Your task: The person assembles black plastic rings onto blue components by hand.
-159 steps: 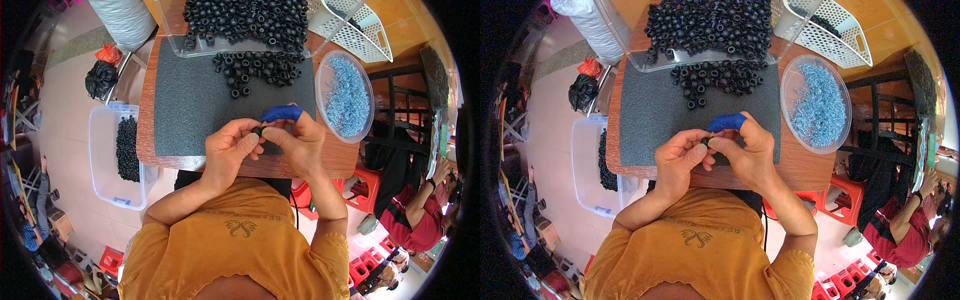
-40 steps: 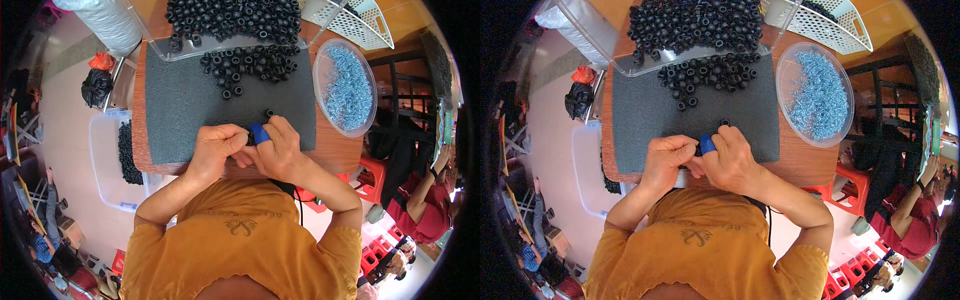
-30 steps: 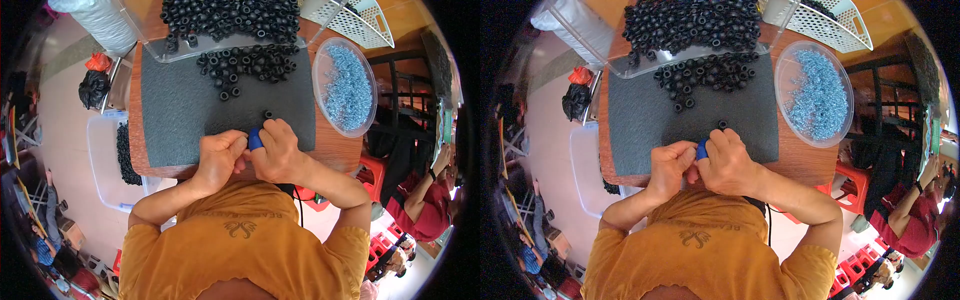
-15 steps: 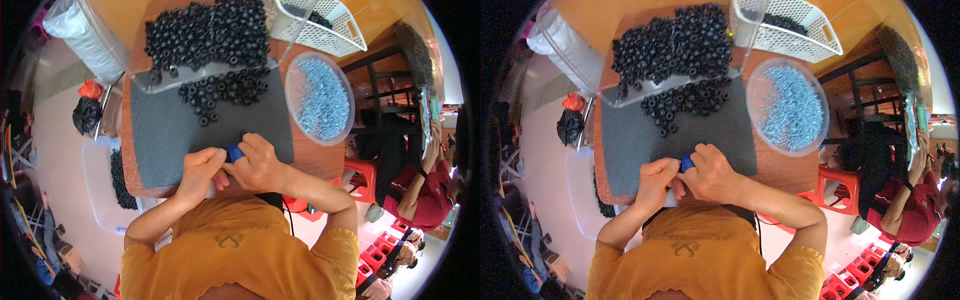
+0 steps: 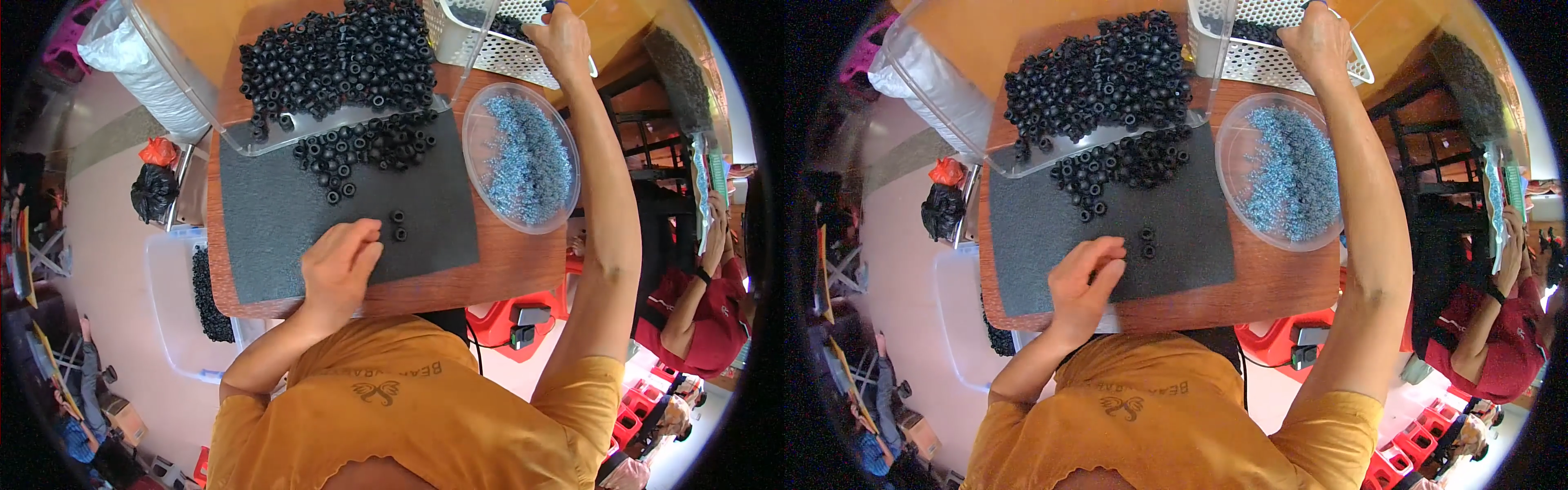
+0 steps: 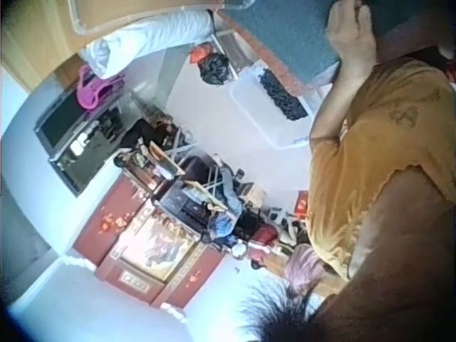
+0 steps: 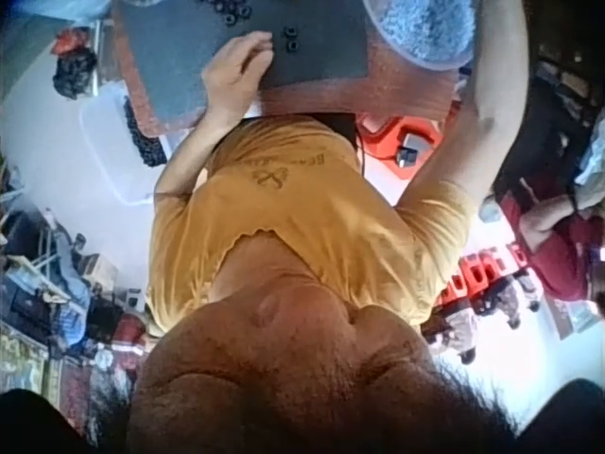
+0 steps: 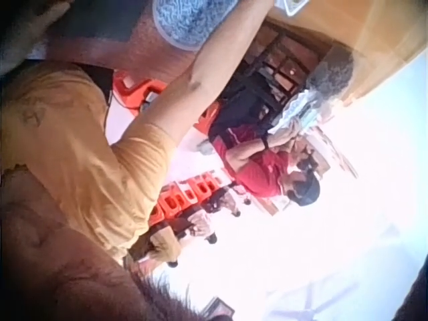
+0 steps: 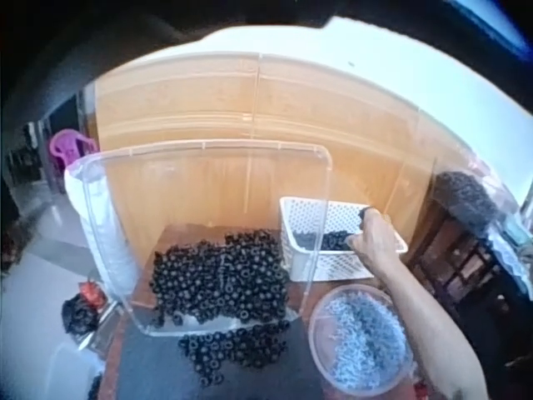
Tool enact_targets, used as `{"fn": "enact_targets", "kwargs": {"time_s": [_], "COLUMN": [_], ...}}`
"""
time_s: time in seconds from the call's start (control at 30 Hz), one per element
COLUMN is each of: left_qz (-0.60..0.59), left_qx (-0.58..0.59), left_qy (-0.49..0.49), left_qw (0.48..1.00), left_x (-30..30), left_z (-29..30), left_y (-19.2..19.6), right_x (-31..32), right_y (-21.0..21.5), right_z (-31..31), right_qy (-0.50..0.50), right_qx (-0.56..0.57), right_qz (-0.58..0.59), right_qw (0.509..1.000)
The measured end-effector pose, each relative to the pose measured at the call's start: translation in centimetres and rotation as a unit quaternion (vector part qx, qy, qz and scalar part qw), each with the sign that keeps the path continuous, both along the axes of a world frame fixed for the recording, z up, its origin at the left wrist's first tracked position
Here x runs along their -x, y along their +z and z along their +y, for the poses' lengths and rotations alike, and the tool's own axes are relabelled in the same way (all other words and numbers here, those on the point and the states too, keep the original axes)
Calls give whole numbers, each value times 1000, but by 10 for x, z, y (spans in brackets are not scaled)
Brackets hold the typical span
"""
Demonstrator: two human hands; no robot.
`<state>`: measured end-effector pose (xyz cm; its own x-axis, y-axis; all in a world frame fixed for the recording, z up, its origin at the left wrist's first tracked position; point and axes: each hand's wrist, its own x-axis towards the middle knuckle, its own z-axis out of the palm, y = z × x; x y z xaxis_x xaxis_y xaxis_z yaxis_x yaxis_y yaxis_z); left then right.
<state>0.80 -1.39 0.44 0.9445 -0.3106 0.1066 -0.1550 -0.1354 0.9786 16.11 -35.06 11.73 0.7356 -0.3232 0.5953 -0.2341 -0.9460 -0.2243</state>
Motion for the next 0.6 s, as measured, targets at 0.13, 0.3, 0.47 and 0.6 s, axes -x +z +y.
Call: {"fn": "enact_targets", "kwargs": {"time_s": [0.13, 0.3, 0.47, 0.6], "left_qz": [-348, -438, -405, -366], "left_qx": [-195, -330, -336, -328], "left_qy": [-48, -105, -101, -103], "left_qw": [916, 830, 844, 865], "left_x": [-4, 2, 0, -5], "left_z": [-17, -21, -21, -19], "left_y": [8, -7, -7, -4], "right_x": [21, 93, 142, 154], "right_y": [-25, -57, -71, -82], "right_z": [8, 41, 34, 28], "right_qy": [88, 180, 177, 185], "right_qx": [29, -6, -142, -168], "right_qz": [-47, -32, 58, 118], "right_qw": [995, 983, 972, 961]}}
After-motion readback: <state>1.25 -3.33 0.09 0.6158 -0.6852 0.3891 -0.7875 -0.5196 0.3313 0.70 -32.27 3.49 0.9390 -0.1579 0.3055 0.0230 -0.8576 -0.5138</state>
